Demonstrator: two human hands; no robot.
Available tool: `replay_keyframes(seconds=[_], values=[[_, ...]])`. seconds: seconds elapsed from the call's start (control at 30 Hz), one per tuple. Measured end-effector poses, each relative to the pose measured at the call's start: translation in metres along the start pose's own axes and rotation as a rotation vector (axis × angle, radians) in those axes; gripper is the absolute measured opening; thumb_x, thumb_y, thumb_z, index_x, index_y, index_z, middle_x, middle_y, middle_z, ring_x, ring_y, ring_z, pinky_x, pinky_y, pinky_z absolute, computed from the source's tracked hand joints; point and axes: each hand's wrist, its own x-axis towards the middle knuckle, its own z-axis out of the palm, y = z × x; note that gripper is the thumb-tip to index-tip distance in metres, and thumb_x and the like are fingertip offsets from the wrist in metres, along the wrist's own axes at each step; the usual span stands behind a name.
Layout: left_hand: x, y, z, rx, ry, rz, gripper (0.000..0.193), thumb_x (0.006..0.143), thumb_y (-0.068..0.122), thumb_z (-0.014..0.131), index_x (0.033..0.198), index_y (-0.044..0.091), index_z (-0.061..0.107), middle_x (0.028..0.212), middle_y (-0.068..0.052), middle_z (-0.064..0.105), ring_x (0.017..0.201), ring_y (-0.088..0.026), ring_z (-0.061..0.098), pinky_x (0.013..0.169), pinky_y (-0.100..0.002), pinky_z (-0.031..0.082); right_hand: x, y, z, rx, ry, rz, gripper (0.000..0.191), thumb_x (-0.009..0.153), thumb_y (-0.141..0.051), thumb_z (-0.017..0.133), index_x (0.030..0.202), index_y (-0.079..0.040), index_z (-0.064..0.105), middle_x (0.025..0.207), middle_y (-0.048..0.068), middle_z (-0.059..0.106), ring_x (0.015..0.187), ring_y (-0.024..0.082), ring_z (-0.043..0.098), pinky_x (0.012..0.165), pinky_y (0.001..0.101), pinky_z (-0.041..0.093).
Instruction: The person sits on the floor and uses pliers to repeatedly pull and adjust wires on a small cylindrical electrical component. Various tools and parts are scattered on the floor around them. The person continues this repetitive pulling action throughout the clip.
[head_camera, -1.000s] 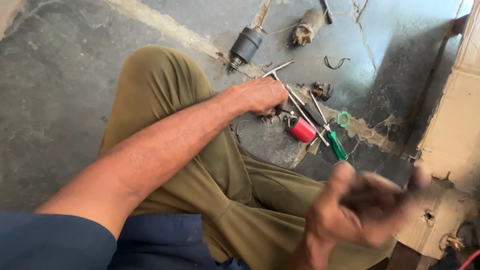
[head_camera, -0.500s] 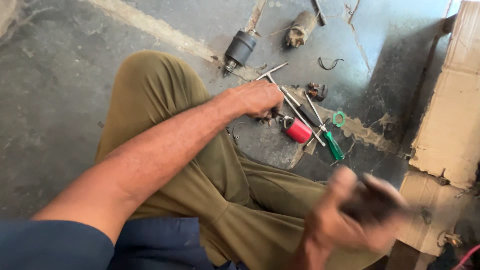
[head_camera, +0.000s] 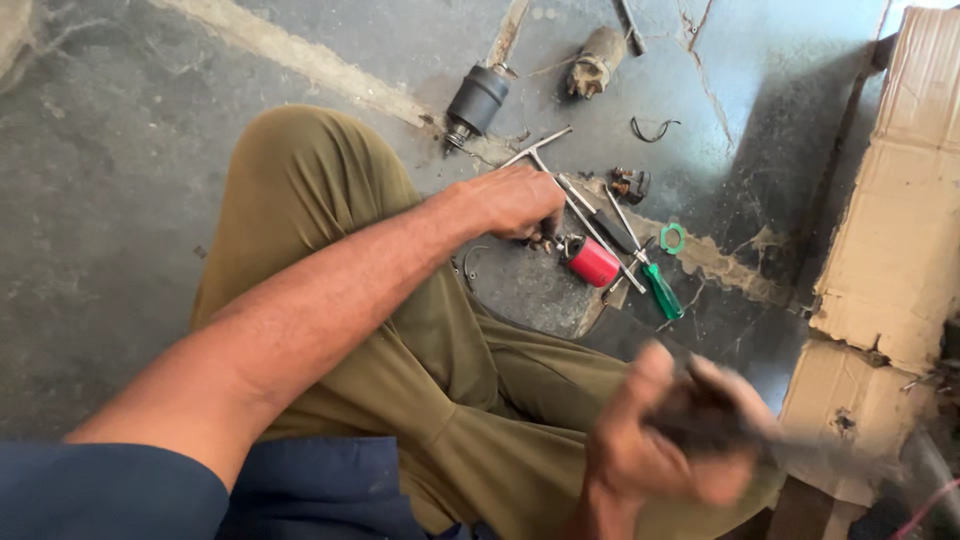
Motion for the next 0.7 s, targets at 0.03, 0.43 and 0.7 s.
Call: replay_keyframes(seconds=[0.03,0.43,0.7], values=[[0.0,0.001,-0.001,0.019,0.006,0.016,0.026,0.074,0.007,0.076,0.098,0.016,0.081,0.09,-0.012,0.077,0.086,-0.032,0.075,0.074,-0.046,0.058,-0.002,0.002,0.001,0.06,0.048,-0.076,0.028,0.095,-0.021,0.076,0.106,-0.004,0.057,0.083,0.006,0.055,0.064,0.019,0.048,0.061,0.0306,0.037],[0.003,-0.005,0.006,0.143,0.2,0.047,0.025,0.077,0.008,0.074,0.101,0.012,0.077,0.106,-0.018,0.071,0.099,-0.039,0.07,0.082,-0.049,0.055,-0.033,0.072,0.046,-0.176,-0.413,0.293,0.033,0.084,-0.016,0.087,0.095,-0.003,0.06,0.066,0.002,0.053,0.057,0.012,0.045,0.054,0.0284,0.04],[0.009,-0.01,0.029,0.376,-0.003,-0.111,0.058,0.059,0.03,0.092,0.105,0.002,0.069,0.122,-0.017,0.062,0.12,-0.037,0.059,0.093,-0.054,0.049,-0.029,0.085,0.053,0.178,-0.425,0.545,0.028,0.084,-0.01,0.086,0.099,-0.005,0.063,0.081,-0.008,0.056,0.069,0.001,0.043,0.061,0.0183,0.035]])
